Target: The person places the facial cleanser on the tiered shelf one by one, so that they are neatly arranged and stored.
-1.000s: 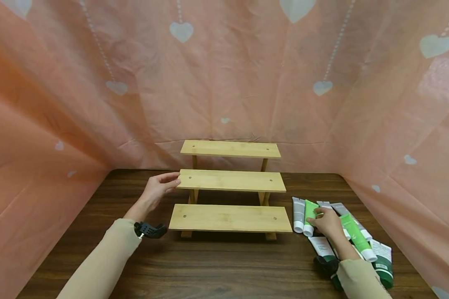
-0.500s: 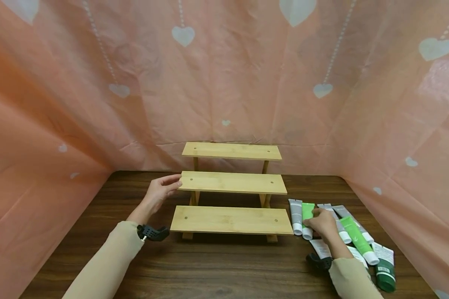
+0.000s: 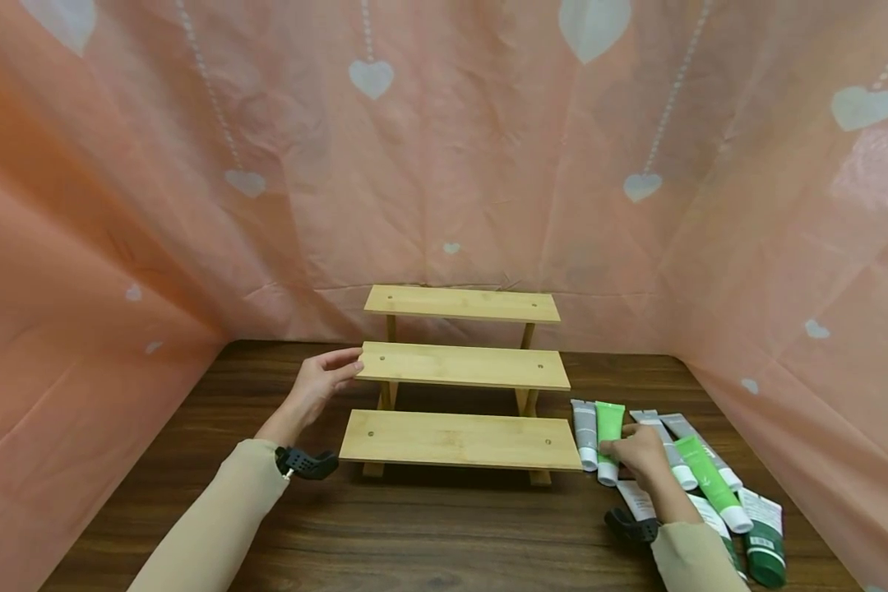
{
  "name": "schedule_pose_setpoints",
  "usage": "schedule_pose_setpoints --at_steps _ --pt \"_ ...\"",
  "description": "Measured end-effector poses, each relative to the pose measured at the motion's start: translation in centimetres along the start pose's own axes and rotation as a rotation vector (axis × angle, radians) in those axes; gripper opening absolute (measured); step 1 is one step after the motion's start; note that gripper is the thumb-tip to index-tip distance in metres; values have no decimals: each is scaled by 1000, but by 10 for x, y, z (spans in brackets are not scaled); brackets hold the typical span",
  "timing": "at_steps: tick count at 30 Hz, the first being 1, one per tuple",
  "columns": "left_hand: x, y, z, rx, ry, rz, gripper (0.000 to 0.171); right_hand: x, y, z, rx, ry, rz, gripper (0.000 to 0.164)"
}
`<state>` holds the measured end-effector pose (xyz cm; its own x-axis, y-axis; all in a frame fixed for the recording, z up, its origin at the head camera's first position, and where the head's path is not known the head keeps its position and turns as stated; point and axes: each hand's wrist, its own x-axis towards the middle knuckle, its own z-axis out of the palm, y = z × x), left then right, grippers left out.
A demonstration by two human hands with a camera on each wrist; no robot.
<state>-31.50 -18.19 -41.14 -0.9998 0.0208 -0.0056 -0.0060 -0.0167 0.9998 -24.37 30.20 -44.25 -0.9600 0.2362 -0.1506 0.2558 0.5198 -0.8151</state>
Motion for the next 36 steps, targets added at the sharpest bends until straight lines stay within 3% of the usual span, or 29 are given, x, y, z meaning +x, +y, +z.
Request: schedule_pose_setpoints --at_steps 5,12,17,28,36 --pt "-2 0 1 -10 12 -1 42 -1 3 -1 79 4 10 70" --pt "-3 -1 0 29 21 2 43 0 7 -1 160 9 -48 69" --pt "-2 0 -1 66 23 14 44 0 6 -2 180 40 -74 70" --pt "2 -3 -1 48 -2 41 43 -3 -1 -5 195 118 -130 71" --pt "2 -5 -4 57 -25 56 45 -8 -17 -10 223 126 -187 71"
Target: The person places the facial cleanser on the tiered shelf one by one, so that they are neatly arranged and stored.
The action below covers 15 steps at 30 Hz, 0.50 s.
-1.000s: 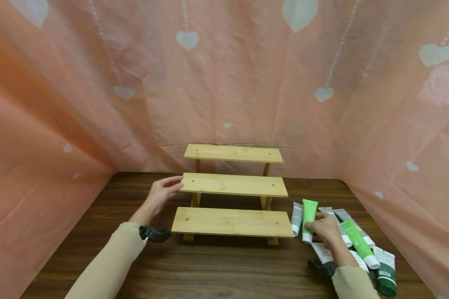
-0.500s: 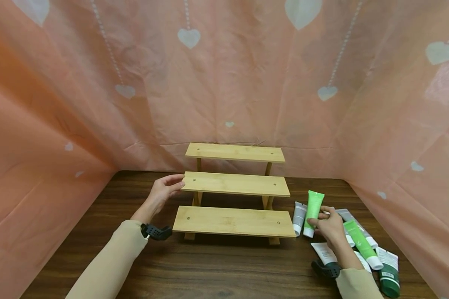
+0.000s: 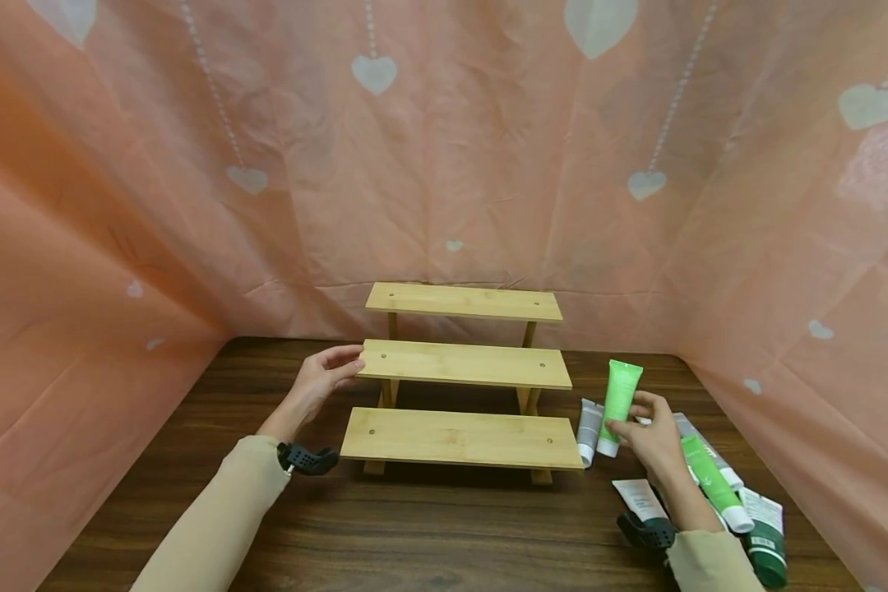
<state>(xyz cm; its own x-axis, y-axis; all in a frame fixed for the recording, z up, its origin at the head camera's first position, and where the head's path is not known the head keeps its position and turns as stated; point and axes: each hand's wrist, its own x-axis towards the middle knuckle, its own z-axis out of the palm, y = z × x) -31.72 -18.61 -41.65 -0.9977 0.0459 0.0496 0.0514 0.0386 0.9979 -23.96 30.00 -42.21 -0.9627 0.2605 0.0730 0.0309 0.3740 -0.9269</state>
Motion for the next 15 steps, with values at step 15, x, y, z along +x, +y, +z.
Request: schedule_pose_setpoints --at_steps 15 --pt "0 -3 -1 -21 -23 18 48 -5 -34 -4 0 52 -180 65"
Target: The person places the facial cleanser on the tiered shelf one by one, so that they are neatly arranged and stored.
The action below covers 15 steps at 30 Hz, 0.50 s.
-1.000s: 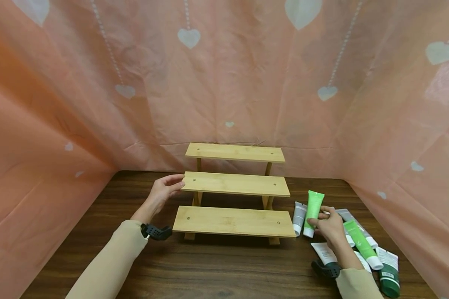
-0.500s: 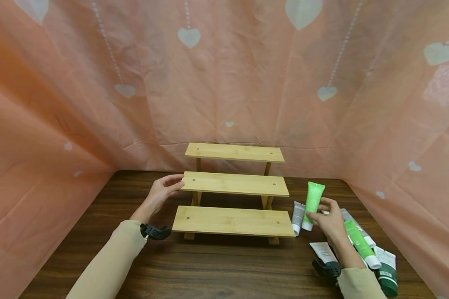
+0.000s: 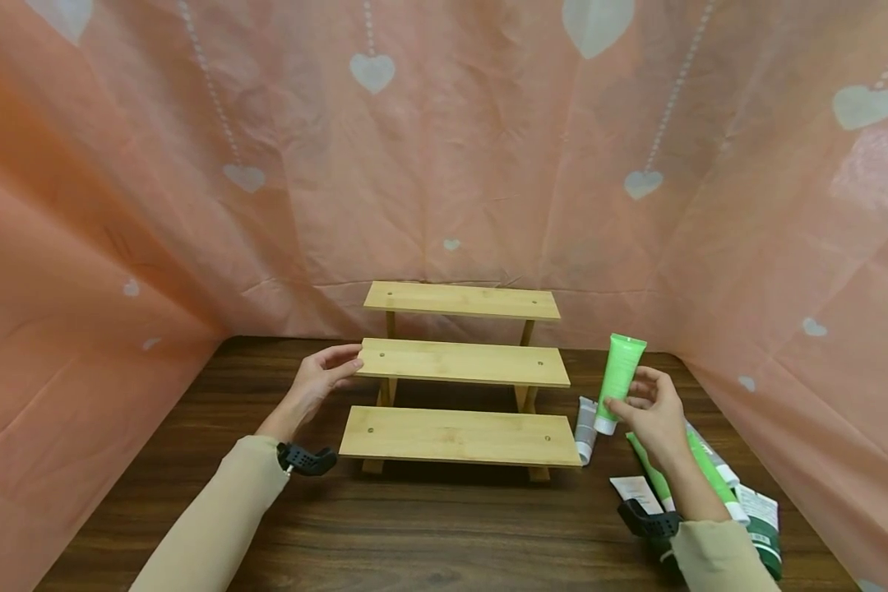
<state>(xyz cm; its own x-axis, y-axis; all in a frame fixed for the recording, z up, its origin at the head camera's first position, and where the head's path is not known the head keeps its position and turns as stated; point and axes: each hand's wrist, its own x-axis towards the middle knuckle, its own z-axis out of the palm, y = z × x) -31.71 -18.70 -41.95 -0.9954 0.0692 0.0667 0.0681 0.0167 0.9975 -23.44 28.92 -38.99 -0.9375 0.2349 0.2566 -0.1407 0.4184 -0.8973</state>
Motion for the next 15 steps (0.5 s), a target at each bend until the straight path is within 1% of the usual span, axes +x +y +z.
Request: schedule_pose_setpoints --at_steps 3,9,15 --pt "0 -1 1 -9 -4 -1 48 1 -5 2 15 7 -32 63" --pt "-1 -2 0 -45 -8 -13 49 4 -16 11 105 -8 -96 62" --pt "-1 -2 1 -55 -9 -1 49 12 -25 21 128 -26 -191 63"
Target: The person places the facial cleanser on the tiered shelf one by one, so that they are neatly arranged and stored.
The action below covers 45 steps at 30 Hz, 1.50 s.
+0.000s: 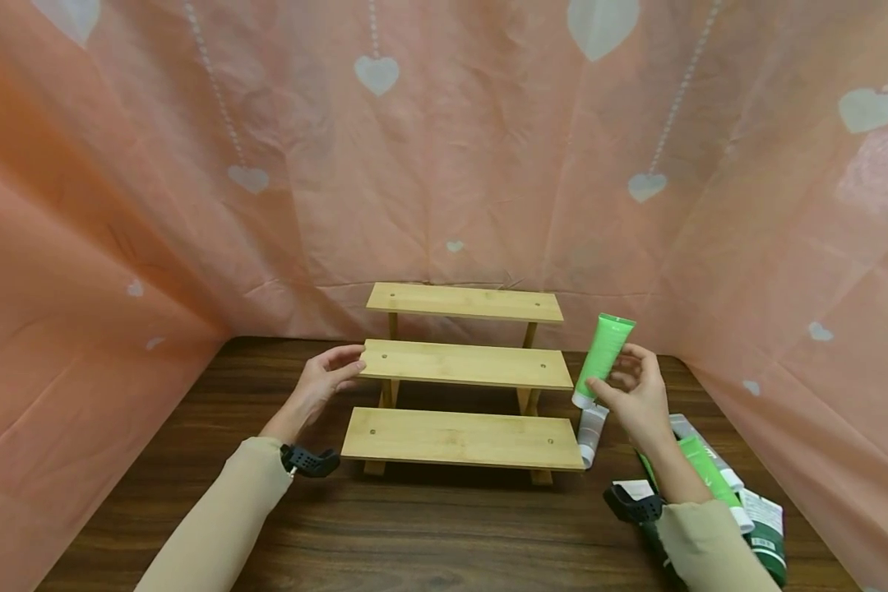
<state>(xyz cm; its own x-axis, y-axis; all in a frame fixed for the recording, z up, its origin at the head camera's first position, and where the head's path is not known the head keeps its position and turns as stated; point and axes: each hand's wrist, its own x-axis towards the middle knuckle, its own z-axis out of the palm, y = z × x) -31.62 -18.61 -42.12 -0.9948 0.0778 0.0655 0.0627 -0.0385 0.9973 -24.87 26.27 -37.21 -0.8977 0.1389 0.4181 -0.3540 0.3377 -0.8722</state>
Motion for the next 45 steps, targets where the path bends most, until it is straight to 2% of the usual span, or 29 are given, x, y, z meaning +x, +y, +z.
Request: schedule_pose_setpoints --at_steps 5,10,18,21,26,29,39,45 --pt "0 -1 4 -16 0 4 49 7 -9 10 17 -4 -49 65" --pt "1 -1 6 11 -22 16 48 13 -18 22 55 -5 -88 65" --pt "1 -3 2 38 -36 29 49 25 -24 52 141 -37 -109 65" --pt "0 0 2 42 -51 30 47 29 -34 63 152 -51 -127 64" --pt "2 -2 5 35 -33 36 44 32 -57 78 173 -66 -150 62" --pt "3 -6 4 25 -14 33 45 36 -61 89 198 -69 -153 62" --pt "2 -5 6 51 -6 54 42 50 -68 119 297 -79 -205 61" --pt "2 -6 12 36 -4 63 44 59 -75 132 278 -86 -237 59"
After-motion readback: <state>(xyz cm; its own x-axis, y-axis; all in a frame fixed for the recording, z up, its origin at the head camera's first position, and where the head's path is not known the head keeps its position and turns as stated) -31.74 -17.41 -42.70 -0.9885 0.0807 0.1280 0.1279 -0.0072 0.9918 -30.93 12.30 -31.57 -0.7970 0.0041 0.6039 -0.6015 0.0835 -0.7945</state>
